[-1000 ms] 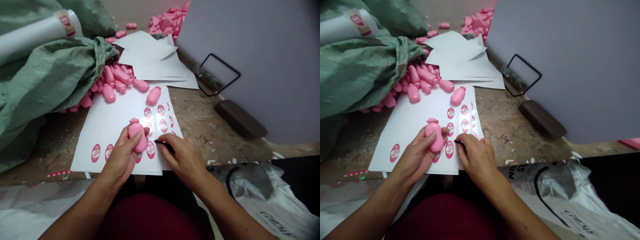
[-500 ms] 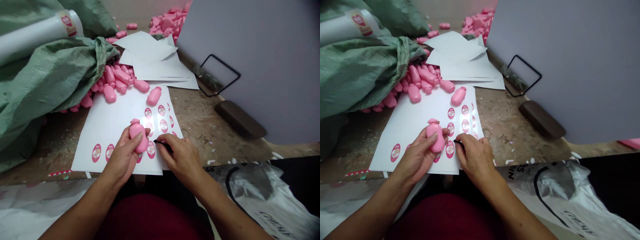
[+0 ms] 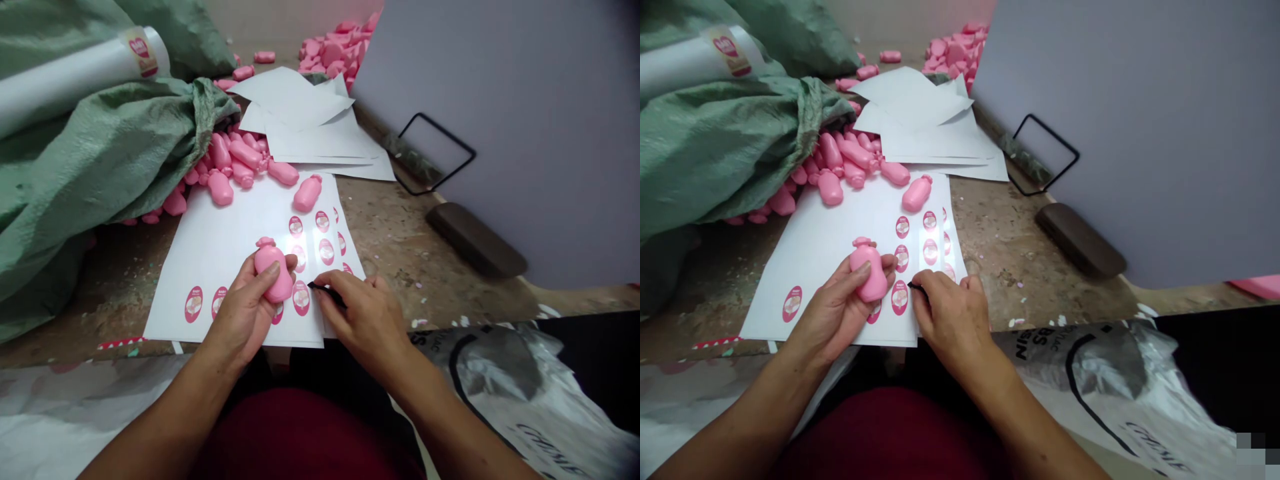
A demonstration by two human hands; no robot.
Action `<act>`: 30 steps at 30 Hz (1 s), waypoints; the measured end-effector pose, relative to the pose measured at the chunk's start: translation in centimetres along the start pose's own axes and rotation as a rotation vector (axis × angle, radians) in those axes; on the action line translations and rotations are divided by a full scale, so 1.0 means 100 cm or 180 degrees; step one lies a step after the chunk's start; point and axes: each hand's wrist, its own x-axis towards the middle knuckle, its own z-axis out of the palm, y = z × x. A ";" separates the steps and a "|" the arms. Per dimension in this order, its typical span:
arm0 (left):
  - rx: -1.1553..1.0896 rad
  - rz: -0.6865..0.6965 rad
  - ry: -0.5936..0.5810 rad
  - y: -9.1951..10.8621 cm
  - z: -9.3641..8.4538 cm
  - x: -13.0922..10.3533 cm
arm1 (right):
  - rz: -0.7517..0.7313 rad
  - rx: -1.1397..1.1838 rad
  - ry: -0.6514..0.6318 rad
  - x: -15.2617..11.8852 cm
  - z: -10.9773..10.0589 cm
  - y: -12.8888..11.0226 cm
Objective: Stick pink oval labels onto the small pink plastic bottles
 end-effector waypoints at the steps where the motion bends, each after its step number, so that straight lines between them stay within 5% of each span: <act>1: 0.0012 -0.0005 0.0001 0.000 0.000 0.000 | -0.0022 -0.0072 0.0039 -0.001 0.001 -0.001; 13: 0.0107 -0.0099 0.0021 0.000 0.000 0.001 | -0.0050 0.0007 0.0073 -0.001 0.003 -0.001; 23: 0.0114 -0.0106 0.0082 0.001 0.002 0.001 | 0.0410 0.0559 -0.0094 0.001 0.002 0.003; 30: 0.0087 -0.0070 0.0064 0.001 0.002 0.000 | 0.0112 0.0248 0.0074 0.000 0.007 0.001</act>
